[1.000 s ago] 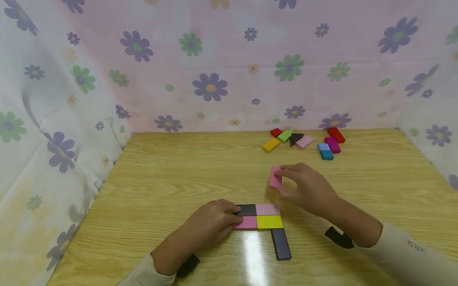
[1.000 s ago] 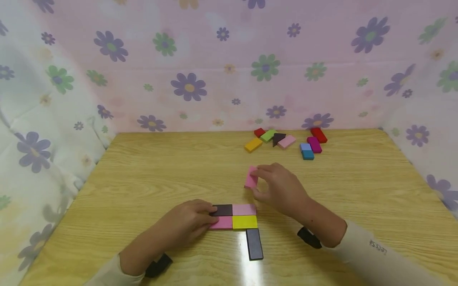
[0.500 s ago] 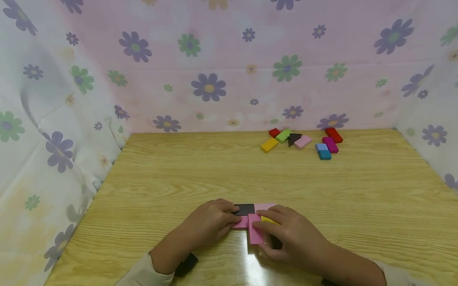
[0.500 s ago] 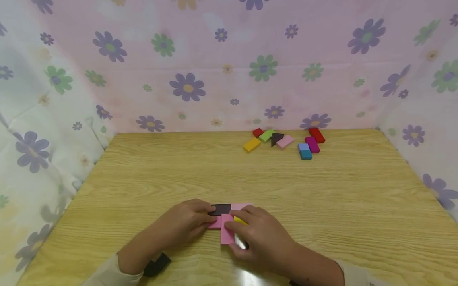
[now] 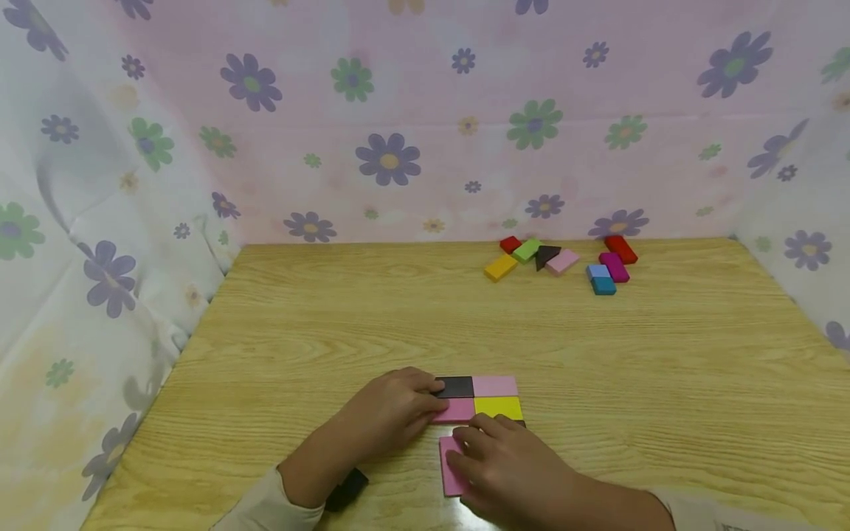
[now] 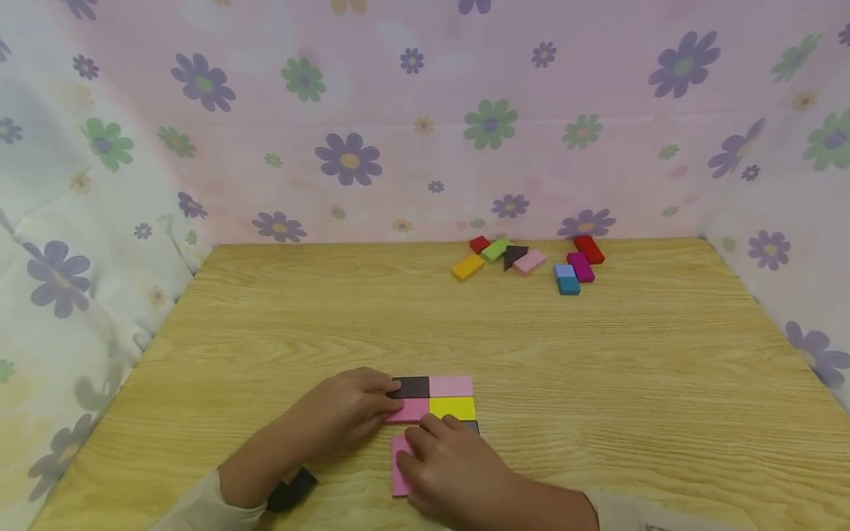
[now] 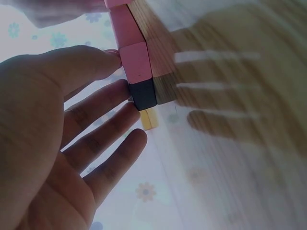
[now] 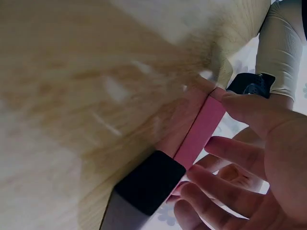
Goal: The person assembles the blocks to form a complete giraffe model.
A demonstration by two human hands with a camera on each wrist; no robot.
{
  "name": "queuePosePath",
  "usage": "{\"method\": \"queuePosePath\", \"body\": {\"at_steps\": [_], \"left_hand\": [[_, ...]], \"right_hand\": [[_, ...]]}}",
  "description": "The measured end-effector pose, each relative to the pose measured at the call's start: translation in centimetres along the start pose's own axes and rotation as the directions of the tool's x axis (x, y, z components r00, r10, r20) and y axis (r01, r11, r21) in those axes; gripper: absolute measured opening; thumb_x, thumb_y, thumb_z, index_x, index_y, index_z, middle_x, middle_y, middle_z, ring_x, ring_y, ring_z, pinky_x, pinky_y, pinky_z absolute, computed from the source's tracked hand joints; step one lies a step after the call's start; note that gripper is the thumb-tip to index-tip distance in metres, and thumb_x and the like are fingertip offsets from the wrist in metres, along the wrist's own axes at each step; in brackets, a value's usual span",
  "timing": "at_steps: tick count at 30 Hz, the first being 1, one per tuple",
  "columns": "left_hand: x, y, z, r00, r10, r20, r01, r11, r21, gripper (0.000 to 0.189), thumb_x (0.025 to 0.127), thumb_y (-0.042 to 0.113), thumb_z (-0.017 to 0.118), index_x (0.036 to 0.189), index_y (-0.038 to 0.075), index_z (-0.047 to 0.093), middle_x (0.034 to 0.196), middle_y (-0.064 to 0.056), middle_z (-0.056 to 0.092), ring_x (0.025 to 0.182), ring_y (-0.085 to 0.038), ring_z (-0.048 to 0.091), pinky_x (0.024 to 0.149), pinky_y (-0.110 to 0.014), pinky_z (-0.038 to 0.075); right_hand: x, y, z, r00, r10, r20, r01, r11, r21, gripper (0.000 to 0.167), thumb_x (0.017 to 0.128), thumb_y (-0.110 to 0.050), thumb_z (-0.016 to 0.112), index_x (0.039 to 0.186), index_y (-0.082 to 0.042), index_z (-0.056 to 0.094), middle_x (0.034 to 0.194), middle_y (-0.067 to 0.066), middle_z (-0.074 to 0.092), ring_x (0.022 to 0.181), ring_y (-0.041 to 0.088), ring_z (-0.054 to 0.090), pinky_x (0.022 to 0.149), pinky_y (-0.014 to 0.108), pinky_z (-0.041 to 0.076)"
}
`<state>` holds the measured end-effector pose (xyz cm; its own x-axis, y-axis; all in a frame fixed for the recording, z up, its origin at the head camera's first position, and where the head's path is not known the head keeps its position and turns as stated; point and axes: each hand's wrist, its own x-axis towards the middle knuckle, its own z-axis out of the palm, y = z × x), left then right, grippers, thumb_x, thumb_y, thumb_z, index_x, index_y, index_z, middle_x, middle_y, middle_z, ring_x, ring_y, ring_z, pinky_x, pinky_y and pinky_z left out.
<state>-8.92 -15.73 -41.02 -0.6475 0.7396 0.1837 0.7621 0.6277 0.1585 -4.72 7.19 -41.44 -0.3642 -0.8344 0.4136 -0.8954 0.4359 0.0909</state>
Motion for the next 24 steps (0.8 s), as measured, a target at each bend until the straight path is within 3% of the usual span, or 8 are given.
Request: {"method": "queuePosePath", "body": {"at_steps": [11,24], "left_hand": [[0.2,-0.1,0.0,1.000,0.002,0.005,-0.002,1.000,0.005,0.019,0.095,0.023,0.069,0.110,0.017,0.079,0.121,-0.001,0.072,0.116,-0.016,0.066,0.103,-0.032,0.053],[0.1,-0.1,0.0,1.000,0.008,0.009,-0.008,1.000,-0.005,0.019,0.095,0.023,0.069,0.110,0.017,0.079,0.121,-0.001,0.072,0.116,-0.016,0.066,0.104,-0.032,0.052]], "right_hand": [[0.8,0.8,0.6,1.000,0.002,0.023,0.000,0.998,-0.070,0.032,0.074,-0.047,0.082,0.093,-0.022,0.074,0.092,-0.006,0.062,0.082,0.013,0.051,0.066,0.025,0.047],[0.9,1.0,0.9,1.000,0.006,0.008,-0.006,0.998,-0.059,0.030,0.073,-0.046,0.083,0.090,-0.023,0.074,0.091,-0.005,0.063,0.081,0.013,0.052,0.065,0.024,0.049]]}}
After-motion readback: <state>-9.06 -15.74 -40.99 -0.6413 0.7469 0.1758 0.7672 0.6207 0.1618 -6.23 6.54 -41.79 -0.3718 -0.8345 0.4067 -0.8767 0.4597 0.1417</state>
